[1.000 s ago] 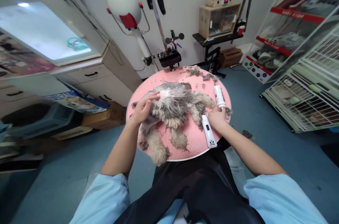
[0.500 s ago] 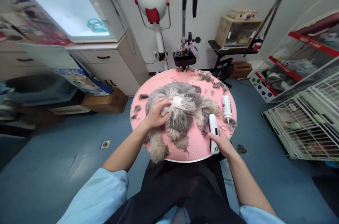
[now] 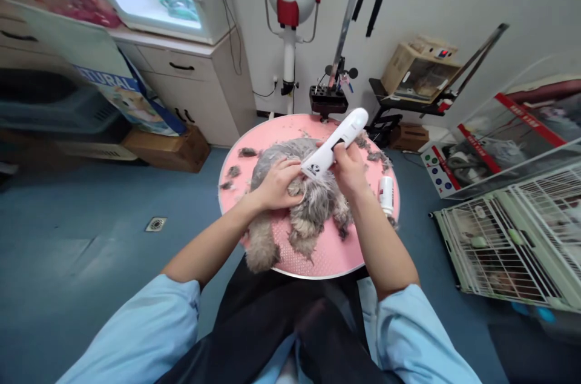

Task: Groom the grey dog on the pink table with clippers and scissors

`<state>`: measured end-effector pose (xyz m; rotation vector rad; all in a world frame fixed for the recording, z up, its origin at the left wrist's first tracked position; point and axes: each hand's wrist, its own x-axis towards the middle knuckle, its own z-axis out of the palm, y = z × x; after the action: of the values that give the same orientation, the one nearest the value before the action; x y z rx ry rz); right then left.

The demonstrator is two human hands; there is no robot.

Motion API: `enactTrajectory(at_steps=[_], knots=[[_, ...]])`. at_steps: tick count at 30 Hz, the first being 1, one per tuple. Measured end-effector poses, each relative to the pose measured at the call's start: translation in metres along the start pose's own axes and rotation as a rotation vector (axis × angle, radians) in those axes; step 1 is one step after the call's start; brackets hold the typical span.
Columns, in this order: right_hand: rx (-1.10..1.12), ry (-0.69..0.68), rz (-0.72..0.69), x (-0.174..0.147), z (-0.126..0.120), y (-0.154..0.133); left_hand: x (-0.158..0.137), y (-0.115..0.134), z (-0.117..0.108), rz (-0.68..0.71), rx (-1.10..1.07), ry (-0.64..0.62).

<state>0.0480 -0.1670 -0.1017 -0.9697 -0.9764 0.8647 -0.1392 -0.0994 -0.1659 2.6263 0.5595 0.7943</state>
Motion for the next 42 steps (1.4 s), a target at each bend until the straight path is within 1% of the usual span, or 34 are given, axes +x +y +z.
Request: enactTrajectory(at_steps=[2, 4, 6, 8, 11, 13, 16, 18, 20, 22, 24, 26, 28, 29, 30, 32, 35, 42], knots=[[-0.109, -0.039, -0.128, 0.011, 0.004, 0.012, 0.001, 0.004, 0.002, -0.024, 0.011, 0.007], [-0.198, -0.121, -0.186, 0.015, 0.004, 0.017, 0.001, 0.008, 0.006, -0.060, 0.033, 0.030], [-0.247, -0.184, -0.190, 0.013, 0.001, 0.017, 0.000, 0.011, 0.011, -0.103, 0.061, 0.059], [-0.258, -0.201, -0.178, 0.010, -0.003, 0.016, 0.000, 0.014, 0.017, -0.130, 0.084, 0.085], [-0.236, -0.183, -0.166, 0.008, -0.008, 0.017, 0.001, 0.015, 0.022, -0.140, 0.097, 0.122], [-0.188, -0.147, -0.149, 0.010, -0.009, 0.020, 0.003, 0.013, 0.023, -0.143, 0.093, 0.134], [-0.027, 0.002, -0.077, 0.015, -0.005, 0.028, 0.009, 0.007, 0.016, -0.122, 0.060, 0.115], [0.113, 0.128, 0.018, 0.018, -0.001, 0.033, 0.015, 0.004, 0.006, -0.088, 0.009, 0.070], [0.248, 0.230, 0.142, 0.018, 0.001, 0.036, 0.022, 0.003, -0.007, -0.039, -0.040, -0.010], [0.373, 0.272, 0.264, 0.015, 0.001, 0.038, 0.030, 0.003, -0.019, 0.005, -0.033, -0.061], [0.474, 0.267, 0.344, 0.009, -0.002, 0.038, 0.039, 0.004, -0.027, 0.079, 0.002, -0.087], [0.523, 0.264, 0.378, 0.001, -0.005, 0.040, 0.047, 0.002, -0.027, 0.164, 0.012, -0.149], [0.525, 0.292, 0.386, -0.005, -0.007, 0.044, 0.050, -0.004, -0.023, 0.224, 0.005, -0.260], [0.516, 0.308, 0.384, -0.008, -0.008, 0.047, 0.050, -0.007, -0.020, 0.229, 0.013, -0.296], [0.508, 0.321, 0.374, -0.010, -0.008, 0.050, 0.049, -0.010, -0.018, 0.217, 0.031, -0.304], [0.492, 0.334, 0.334, -0.011, -0.007, 0.055, 0.045, -0.014, -0.016, 0.175, 0.076, -0.273], [0.439, 0.333, 0.235, -0.010, -0.004, 0.059, 0.041, -0.014, -0.016, 0.106, 0.093, -0.239], [0.105, 0.337, 0.000, -0.014, 0.000, 0.059, 0.043, -0.008, -0.011, 0.079, 0.098, -0.218]])
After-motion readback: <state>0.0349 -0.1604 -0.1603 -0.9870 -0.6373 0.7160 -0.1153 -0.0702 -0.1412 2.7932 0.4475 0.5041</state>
